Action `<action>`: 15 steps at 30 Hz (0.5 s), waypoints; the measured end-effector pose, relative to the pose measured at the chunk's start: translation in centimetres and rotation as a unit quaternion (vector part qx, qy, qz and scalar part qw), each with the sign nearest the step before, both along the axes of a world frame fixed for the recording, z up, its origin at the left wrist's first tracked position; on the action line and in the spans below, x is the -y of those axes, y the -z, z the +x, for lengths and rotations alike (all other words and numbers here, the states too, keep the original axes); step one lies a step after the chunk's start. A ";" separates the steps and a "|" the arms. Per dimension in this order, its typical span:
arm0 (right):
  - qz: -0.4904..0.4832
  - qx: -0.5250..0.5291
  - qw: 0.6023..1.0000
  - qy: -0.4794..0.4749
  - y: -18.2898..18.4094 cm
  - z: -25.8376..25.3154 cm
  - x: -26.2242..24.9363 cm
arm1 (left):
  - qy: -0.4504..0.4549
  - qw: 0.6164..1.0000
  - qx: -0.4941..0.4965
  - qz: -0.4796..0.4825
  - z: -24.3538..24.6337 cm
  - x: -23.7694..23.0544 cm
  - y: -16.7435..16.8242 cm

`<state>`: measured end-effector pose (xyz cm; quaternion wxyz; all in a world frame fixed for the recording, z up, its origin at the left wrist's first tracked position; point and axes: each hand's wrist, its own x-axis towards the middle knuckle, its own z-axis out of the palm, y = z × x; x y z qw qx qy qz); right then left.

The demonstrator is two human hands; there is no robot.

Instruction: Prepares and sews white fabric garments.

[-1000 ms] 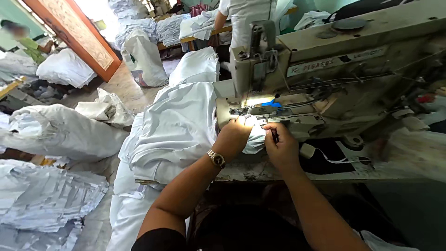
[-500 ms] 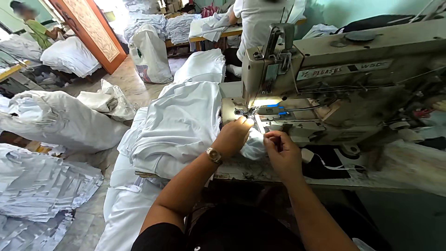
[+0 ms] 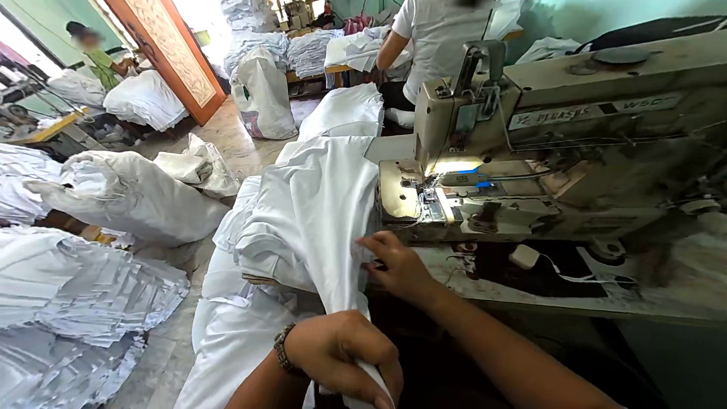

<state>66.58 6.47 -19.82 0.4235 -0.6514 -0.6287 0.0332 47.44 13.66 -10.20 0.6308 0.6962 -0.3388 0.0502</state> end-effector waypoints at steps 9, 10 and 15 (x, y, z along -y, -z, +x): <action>0.292 0.131 0.943 0.094 -9.5 1.5 -3.7 | -0.476 0.819 -0.312 0.067 -4.8 0.9 7.5; 0.284 0.148 0.943 0.092 -9.8 1.1 -2.3 | -0.624 0.715 -0.281 0.143 -6.0 0.9 7.0; 0.185 0.005 0.975 -0.123 -10.9 -2.3 4.1 | -0.889 0.455 0.054 -0.021 -12.1 -3.2 4.8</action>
